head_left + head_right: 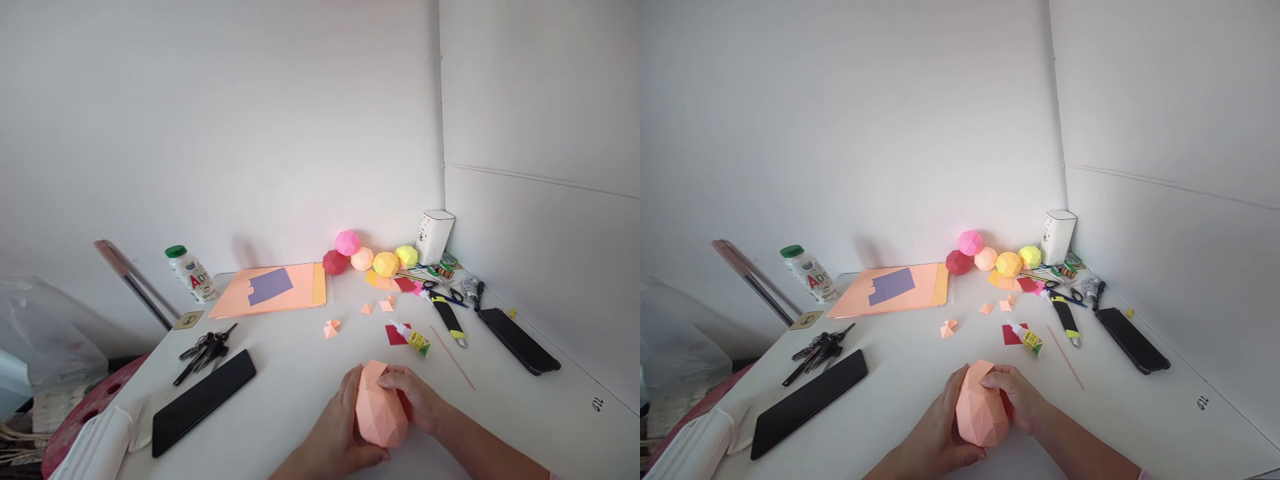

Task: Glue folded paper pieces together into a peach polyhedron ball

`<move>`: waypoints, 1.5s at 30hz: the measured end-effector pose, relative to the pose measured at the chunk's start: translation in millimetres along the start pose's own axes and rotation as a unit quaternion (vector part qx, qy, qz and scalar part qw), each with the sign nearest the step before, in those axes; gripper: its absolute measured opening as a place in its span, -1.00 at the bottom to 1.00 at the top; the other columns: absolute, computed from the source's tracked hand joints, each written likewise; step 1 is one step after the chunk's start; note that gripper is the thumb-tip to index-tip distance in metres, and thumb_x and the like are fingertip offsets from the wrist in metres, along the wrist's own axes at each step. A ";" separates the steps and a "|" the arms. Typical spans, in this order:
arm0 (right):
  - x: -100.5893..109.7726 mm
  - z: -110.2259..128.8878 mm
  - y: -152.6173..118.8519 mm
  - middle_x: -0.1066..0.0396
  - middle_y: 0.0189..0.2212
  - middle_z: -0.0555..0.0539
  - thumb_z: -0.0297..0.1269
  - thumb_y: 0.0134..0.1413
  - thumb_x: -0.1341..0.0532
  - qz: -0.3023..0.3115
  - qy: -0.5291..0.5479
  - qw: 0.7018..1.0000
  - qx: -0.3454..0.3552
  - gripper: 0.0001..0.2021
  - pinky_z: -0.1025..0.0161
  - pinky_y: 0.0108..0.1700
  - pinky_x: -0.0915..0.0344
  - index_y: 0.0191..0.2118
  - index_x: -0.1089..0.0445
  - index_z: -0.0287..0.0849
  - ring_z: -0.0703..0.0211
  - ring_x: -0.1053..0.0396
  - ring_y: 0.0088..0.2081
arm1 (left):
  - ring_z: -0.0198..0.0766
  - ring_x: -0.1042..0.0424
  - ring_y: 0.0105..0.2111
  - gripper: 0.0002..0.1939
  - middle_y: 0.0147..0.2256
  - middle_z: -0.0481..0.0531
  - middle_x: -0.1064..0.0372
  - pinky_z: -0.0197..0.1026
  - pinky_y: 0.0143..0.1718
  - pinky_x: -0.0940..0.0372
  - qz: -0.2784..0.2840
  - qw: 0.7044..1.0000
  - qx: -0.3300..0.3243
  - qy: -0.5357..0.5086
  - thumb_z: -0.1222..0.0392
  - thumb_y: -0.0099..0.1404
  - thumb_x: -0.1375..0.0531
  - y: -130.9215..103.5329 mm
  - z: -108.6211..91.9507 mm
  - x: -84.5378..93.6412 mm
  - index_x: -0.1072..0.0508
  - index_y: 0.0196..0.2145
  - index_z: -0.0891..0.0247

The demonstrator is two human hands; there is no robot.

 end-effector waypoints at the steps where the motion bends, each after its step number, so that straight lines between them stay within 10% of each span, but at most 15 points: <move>1: -0.1 0.0 0.0 -0.36 -0.53 -0.02 -0.25 -0.20 -0.33 0.002 -0.001 1.000 0.001 -0.82 0.25 -0.33 -0.10 -0.51 -0.40 -0.26 0.21 -0.24 -0.44 | 0.23 -0.10 0.17 0.21 0.21 0.30 -0.01 0.20 0.13 -0.11 0.001 1.000 0.001 -0.002 0.04 -0.15 -0.43 -0.1 0.0 -0.1 0.17 0.32 0.18; 45: 0.1 -0.7 0.0 -0.35 -0.51 -0.02 -0.26 -0.16 -0.30 0.011 -0.006 1.000 0.001 -0.84 0.24 -0.32 -0.09 -0.48 -0.40 -0.26 0.20 -0.23 -0.43 | 0.23 -0.04 0.21 0.22 0.24 0.36 0.07 0.21 0.16 -0.06 0.000 1.000 0.009 -0.018 0.07 -0.13 -0.42 -1.1 9.6 -3.3 0.23 0.32 0.24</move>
Point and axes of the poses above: each hand's wrist, its own y-axis towards the middle knuckle, its own x-axis out of the back of the hand, z = x × y, the point moved 7 cm from there along y, towards the middle knuckle
